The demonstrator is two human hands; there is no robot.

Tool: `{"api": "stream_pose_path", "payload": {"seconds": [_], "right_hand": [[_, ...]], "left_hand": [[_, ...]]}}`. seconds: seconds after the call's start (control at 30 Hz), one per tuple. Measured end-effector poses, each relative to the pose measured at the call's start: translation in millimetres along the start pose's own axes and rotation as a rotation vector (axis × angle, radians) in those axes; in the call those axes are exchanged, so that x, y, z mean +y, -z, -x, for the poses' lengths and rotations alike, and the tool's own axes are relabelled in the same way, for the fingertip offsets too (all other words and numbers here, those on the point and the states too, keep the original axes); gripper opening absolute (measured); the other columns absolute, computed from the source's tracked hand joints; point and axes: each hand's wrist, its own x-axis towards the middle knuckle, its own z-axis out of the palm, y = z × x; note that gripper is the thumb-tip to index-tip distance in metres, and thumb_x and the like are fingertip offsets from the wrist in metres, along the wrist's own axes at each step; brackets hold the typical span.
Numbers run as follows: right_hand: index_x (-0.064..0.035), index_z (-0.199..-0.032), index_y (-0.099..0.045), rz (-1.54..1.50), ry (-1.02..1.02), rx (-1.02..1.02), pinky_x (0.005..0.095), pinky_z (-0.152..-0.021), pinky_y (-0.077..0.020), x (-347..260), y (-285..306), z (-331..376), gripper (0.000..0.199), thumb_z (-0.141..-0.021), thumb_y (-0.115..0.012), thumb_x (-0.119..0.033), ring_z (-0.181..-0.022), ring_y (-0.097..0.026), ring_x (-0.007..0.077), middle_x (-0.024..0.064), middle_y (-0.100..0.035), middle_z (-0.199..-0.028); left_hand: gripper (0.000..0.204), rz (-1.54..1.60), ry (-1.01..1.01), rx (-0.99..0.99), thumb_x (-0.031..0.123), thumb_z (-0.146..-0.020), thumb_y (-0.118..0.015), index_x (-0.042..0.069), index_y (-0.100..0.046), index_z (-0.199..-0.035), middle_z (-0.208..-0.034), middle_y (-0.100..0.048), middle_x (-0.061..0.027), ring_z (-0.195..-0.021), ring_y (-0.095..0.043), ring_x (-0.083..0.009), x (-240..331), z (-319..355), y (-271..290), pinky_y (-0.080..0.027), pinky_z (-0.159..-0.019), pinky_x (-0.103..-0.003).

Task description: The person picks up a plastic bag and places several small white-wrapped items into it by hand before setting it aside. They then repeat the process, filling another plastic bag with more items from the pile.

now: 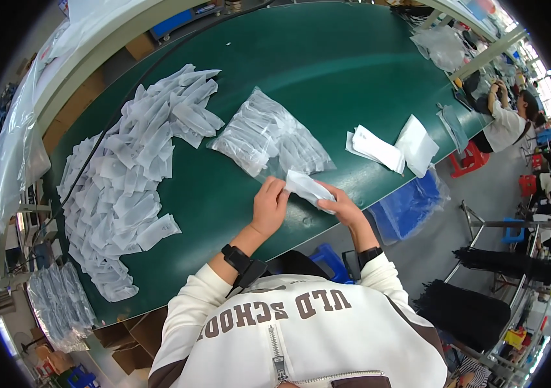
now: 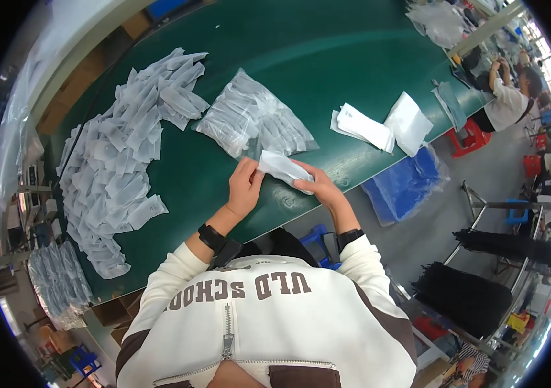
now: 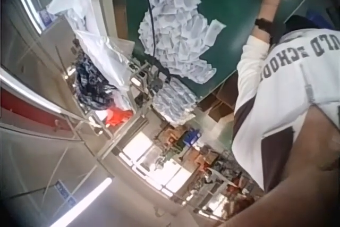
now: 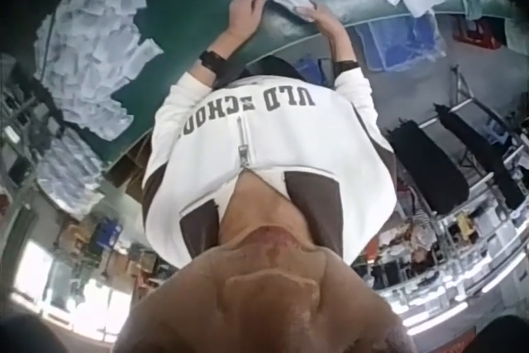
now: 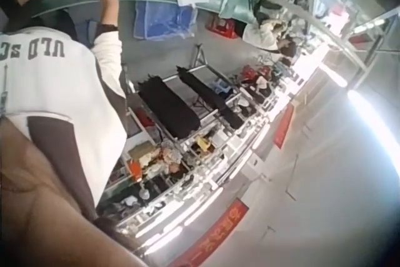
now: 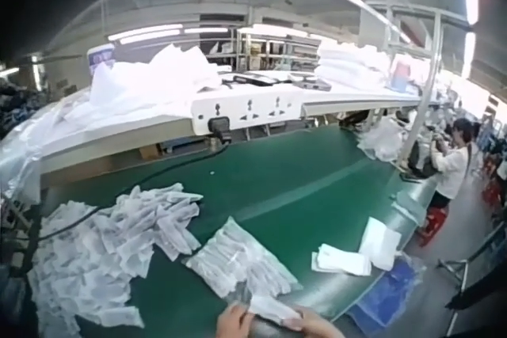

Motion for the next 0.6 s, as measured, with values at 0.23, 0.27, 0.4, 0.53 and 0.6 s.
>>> {"api": "stream_pose_path", "payload": {"seconds": [0.23,0.27,0.4,0.53,0.6], "right_hand": [[0.0024,-0.137,-0.052,0.069,-0.148,0.059,0.0285,-0.091,-0.0454,-13,-8,-21,0.073,-0.08,-0.079,-0.036,-0.103,-0.06,0.0163,0.01,-0.064,-0.118],[0.0027,-0.135,-0.054,-0.042,-0.199,0.003,0.0287,-0.089,-0.0465,-13,-5,-23,0.072,-0.081,-0.078,-0.036,-0.101,-0.06,0.0161,0.0093,-0.065,-0.114],[0.0004,-0.133,-0.056,0.05,-0.163,-0.005,0.0337,-0.086,-0.049,-2,-16,-37,0.071,-0.079,-0.079,-0.039,-0.1,-0.062,0.0227,0.0126,-0.066,-0.11],[-0.0026,-0.134,-0.055,0.771,-0.008,0.197,0.0397,-0.084,-0.0505,-2,-25,-33,0.073,-0.076,-0.079,-0.04,-0.099,-0.062,0.0331,0.0201,-0.064,-0.106],[-0.0034,-0.134,-0.055,1.079,0.053,0.277,0.0415,-0.083,-0.051,1,-31,-33,0.074,-0.075,-0.079,-0.041,-0.099,-0.062,0.0366,0.0228,-0.064,-0.105]], "left_hand": [[0.006,-0.097,-0.111,0.013,0.002,-0.089,-0.061,-0.001,-0.057,-0.085,-0.083,-0.051,-0.0117,-0.068,-0.053,-0.0265,-4,8,6,-0.045,-0.062,-0.034],[0.006,-0.087,-0.112,0.02,0.002,-0.089,-0.061,-0.001,-0.057,-0.086,-0.084,-0.051,-0.0118,-0.069,-0.053,-0.0265,-3,8,5,-0.045,-0.063,-0.034],[0.006,-0.055,-0.065,0.07,0.002,-0.089,-0.061,-0.001,-0.058,-0.086,-0.086,-0.053,-0.0124,-0.072,-0.055,-0.0272,-1,10,4,-0.046,-0.065,-0.035],[0.005,-0.053,0.012,0.081,0.003,-0.089,-0.061,-0.001,-0.058,-0.088,-0.089,-0.054,-0.0129,-0.076,-0.057,-0.0287,-2,11,7,-0.048,-0.067,-0.035],[0.004,-0.098,-0.027,-0.029,0.003,-0.089,-0.061,0.0,-0.059,-0.089,-0.09,-0.055,-0.0127,-0.078,-0.058,-0.0287,0,17,7,-0.048,-0.069,-0.034]]}}
